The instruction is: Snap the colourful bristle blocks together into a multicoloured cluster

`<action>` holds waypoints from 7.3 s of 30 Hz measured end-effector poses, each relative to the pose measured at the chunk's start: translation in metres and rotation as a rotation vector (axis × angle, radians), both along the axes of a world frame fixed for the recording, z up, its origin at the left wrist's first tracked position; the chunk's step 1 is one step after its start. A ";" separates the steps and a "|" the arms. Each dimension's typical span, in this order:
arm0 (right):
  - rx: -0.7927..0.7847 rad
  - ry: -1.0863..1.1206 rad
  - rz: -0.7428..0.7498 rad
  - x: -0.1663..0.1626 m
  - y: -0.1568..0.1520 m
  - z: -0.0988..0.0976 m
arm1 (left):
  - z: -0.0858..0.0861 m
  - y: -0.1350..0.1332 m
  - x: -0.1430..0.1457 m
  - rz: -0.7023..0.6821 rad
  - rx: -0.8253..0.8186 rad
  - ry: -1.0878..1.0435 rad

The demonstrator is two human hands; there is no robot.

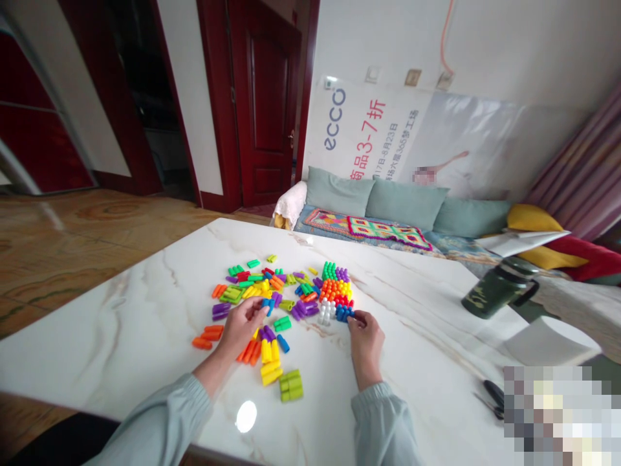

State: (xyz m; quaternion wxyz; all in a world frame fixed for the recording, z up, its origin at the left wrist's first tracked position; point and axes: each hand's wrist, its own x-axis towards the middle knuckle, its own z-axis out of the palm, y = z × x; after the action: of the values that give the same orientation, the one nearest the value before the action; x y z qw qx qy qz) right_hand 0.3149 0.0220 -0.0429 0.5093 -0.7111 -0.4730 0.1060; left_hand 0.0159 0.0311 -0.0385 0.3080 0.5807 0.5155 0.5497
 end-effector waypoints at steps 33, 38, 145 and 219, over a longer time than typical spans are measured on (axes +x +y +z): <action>-0.066 -0.289 0.719 -0.089 -0.025 0.009 | 0.006 -0.005 -0.004 0.135 0.188 0.069; -0.081 -0.286 0.715 -0.088 -0.022 0.007 | 0.008 0.013 -0.011 0.168 0.229 0.172; 0.172 -0.032 0.715 -0.092 -0.033 0.010 | 0.023 -0.032 0.034 -0.307 0.343 0.462; 0.109 -0.121 0.837 -0.088 -0.032 0.014 | 0.003 -0.024 0.038 -0.397 0.259 0.436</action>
State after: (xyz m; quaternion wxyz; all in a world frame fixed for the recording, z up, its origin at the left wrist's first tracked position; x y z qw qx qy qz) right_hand 0.2269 -0.0099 -0.0286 0.4306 -0.4345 -0.7549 0.2366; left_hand 0.0542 0.0073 -0.0352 0.2150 0.8083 0.3720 0.4026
